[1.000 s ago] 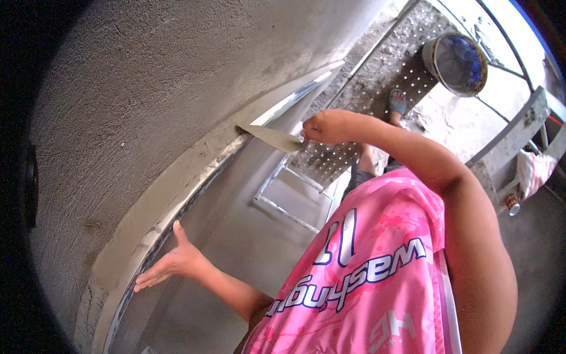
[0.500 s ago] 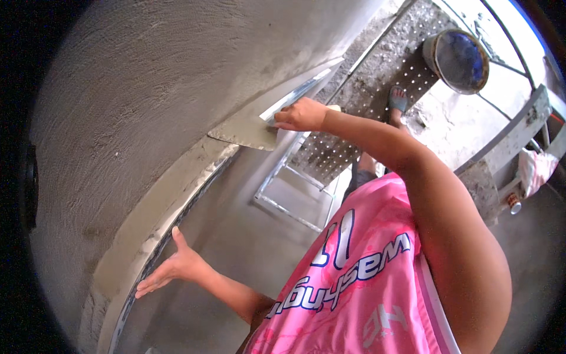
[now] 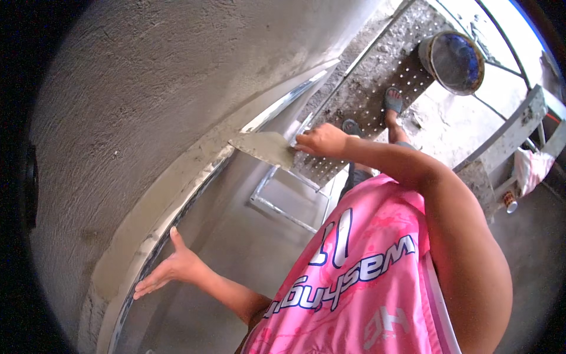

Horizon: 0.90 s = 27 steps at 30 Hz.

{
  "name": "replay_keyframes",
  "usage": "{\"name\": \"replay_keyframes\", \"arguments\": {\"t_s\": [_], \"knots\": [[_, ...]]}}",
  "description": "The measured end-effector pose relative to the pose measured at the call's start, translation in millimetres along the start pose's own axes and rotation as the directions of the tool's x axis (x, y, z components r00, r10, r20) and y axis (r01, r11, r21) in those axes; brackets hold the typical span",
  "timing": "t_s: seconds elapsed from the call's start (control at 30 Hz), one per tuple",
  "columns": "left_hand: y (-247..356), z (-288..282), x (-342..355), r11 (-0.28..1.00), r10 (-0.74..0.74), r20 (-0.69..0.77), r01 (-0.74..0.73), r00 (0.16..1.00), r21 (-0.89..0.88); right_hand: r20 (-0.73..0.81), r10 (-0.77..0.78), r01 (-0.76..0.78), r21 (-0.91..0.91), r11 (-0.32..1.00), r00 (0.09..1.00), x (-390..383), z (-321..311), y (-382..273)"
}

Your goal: The person applies plaster mortar onto an upper wall section using a trowel and smooths the wet plaster surface along a guide rail by hand with a long metal straightedge.

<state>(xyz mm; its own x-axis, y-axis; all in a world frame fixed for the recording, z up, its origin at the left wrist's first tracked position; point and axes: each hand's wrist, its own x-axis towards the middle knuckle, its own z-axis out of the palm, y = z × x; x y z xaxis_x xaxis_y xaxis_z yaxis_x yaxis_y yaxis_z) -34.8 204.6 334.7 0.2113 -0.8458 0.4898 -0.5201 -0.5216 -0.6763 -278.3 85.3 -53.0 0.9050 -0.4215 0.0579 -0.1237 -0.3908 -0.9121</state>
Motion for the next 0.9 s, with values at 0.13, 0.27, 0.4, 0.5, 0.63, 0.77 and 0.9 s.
{"name": "replay_keyframes", "arguments": {"t_s": [0.13,0.27,0.4,0.5,0.63,0.77,0.9], "knots": [[2.2,-2.7,1.0,1.0,-0.008,0.033,0.009,0.999,-0.026,0.093,0.159,-0.175,0.208,0.962,0.983,-14.5,-27.2,-16.3],[0.5,-1.4,-0.7,0.999,-0.026,0.031,0.027,0.999,-0.022,0.652,0.209,-0.669,0.615,0.417,0.729,-1.8,-47.6,-11.3],[1.2,-2.5,1.4,1.0,-0.005,0.02,0.006,1.0,-0.026,0.843,-0.065,-0.841,0.52,-0.148,0.533,-0.9,-56.9,1.1],[1.0,-1.5,2.1,0.999,0.007,0.013,-0.007,1.0,-0.034,0.857,-0.184,-0.864,0.427,-0.267,0.481,-0.8,-55.3,2.6],[1.4,-1.6,0.0,0.998,-0.033,0.022,0.034,0.999,-0.054,0.839,-0.24,-0.868,0.442,-0.226,0.489,3.9,-61.8,-4.4],[1.7,-1.9,0.3,0.998,-0.028,0.02,0.029,0.999,-0.057,0.809,-0.272,-0.854,0.496,-0.157,0.521,9.9,-63.6,-5.7],[-1.5,-1.7,-1.3,0.999,-0.002,0.016,0.003,1.0,-0.044,0.839,-0.172,-0.851,0.48,-0.216,0.516,18.6,-64.7,4.6]]}}
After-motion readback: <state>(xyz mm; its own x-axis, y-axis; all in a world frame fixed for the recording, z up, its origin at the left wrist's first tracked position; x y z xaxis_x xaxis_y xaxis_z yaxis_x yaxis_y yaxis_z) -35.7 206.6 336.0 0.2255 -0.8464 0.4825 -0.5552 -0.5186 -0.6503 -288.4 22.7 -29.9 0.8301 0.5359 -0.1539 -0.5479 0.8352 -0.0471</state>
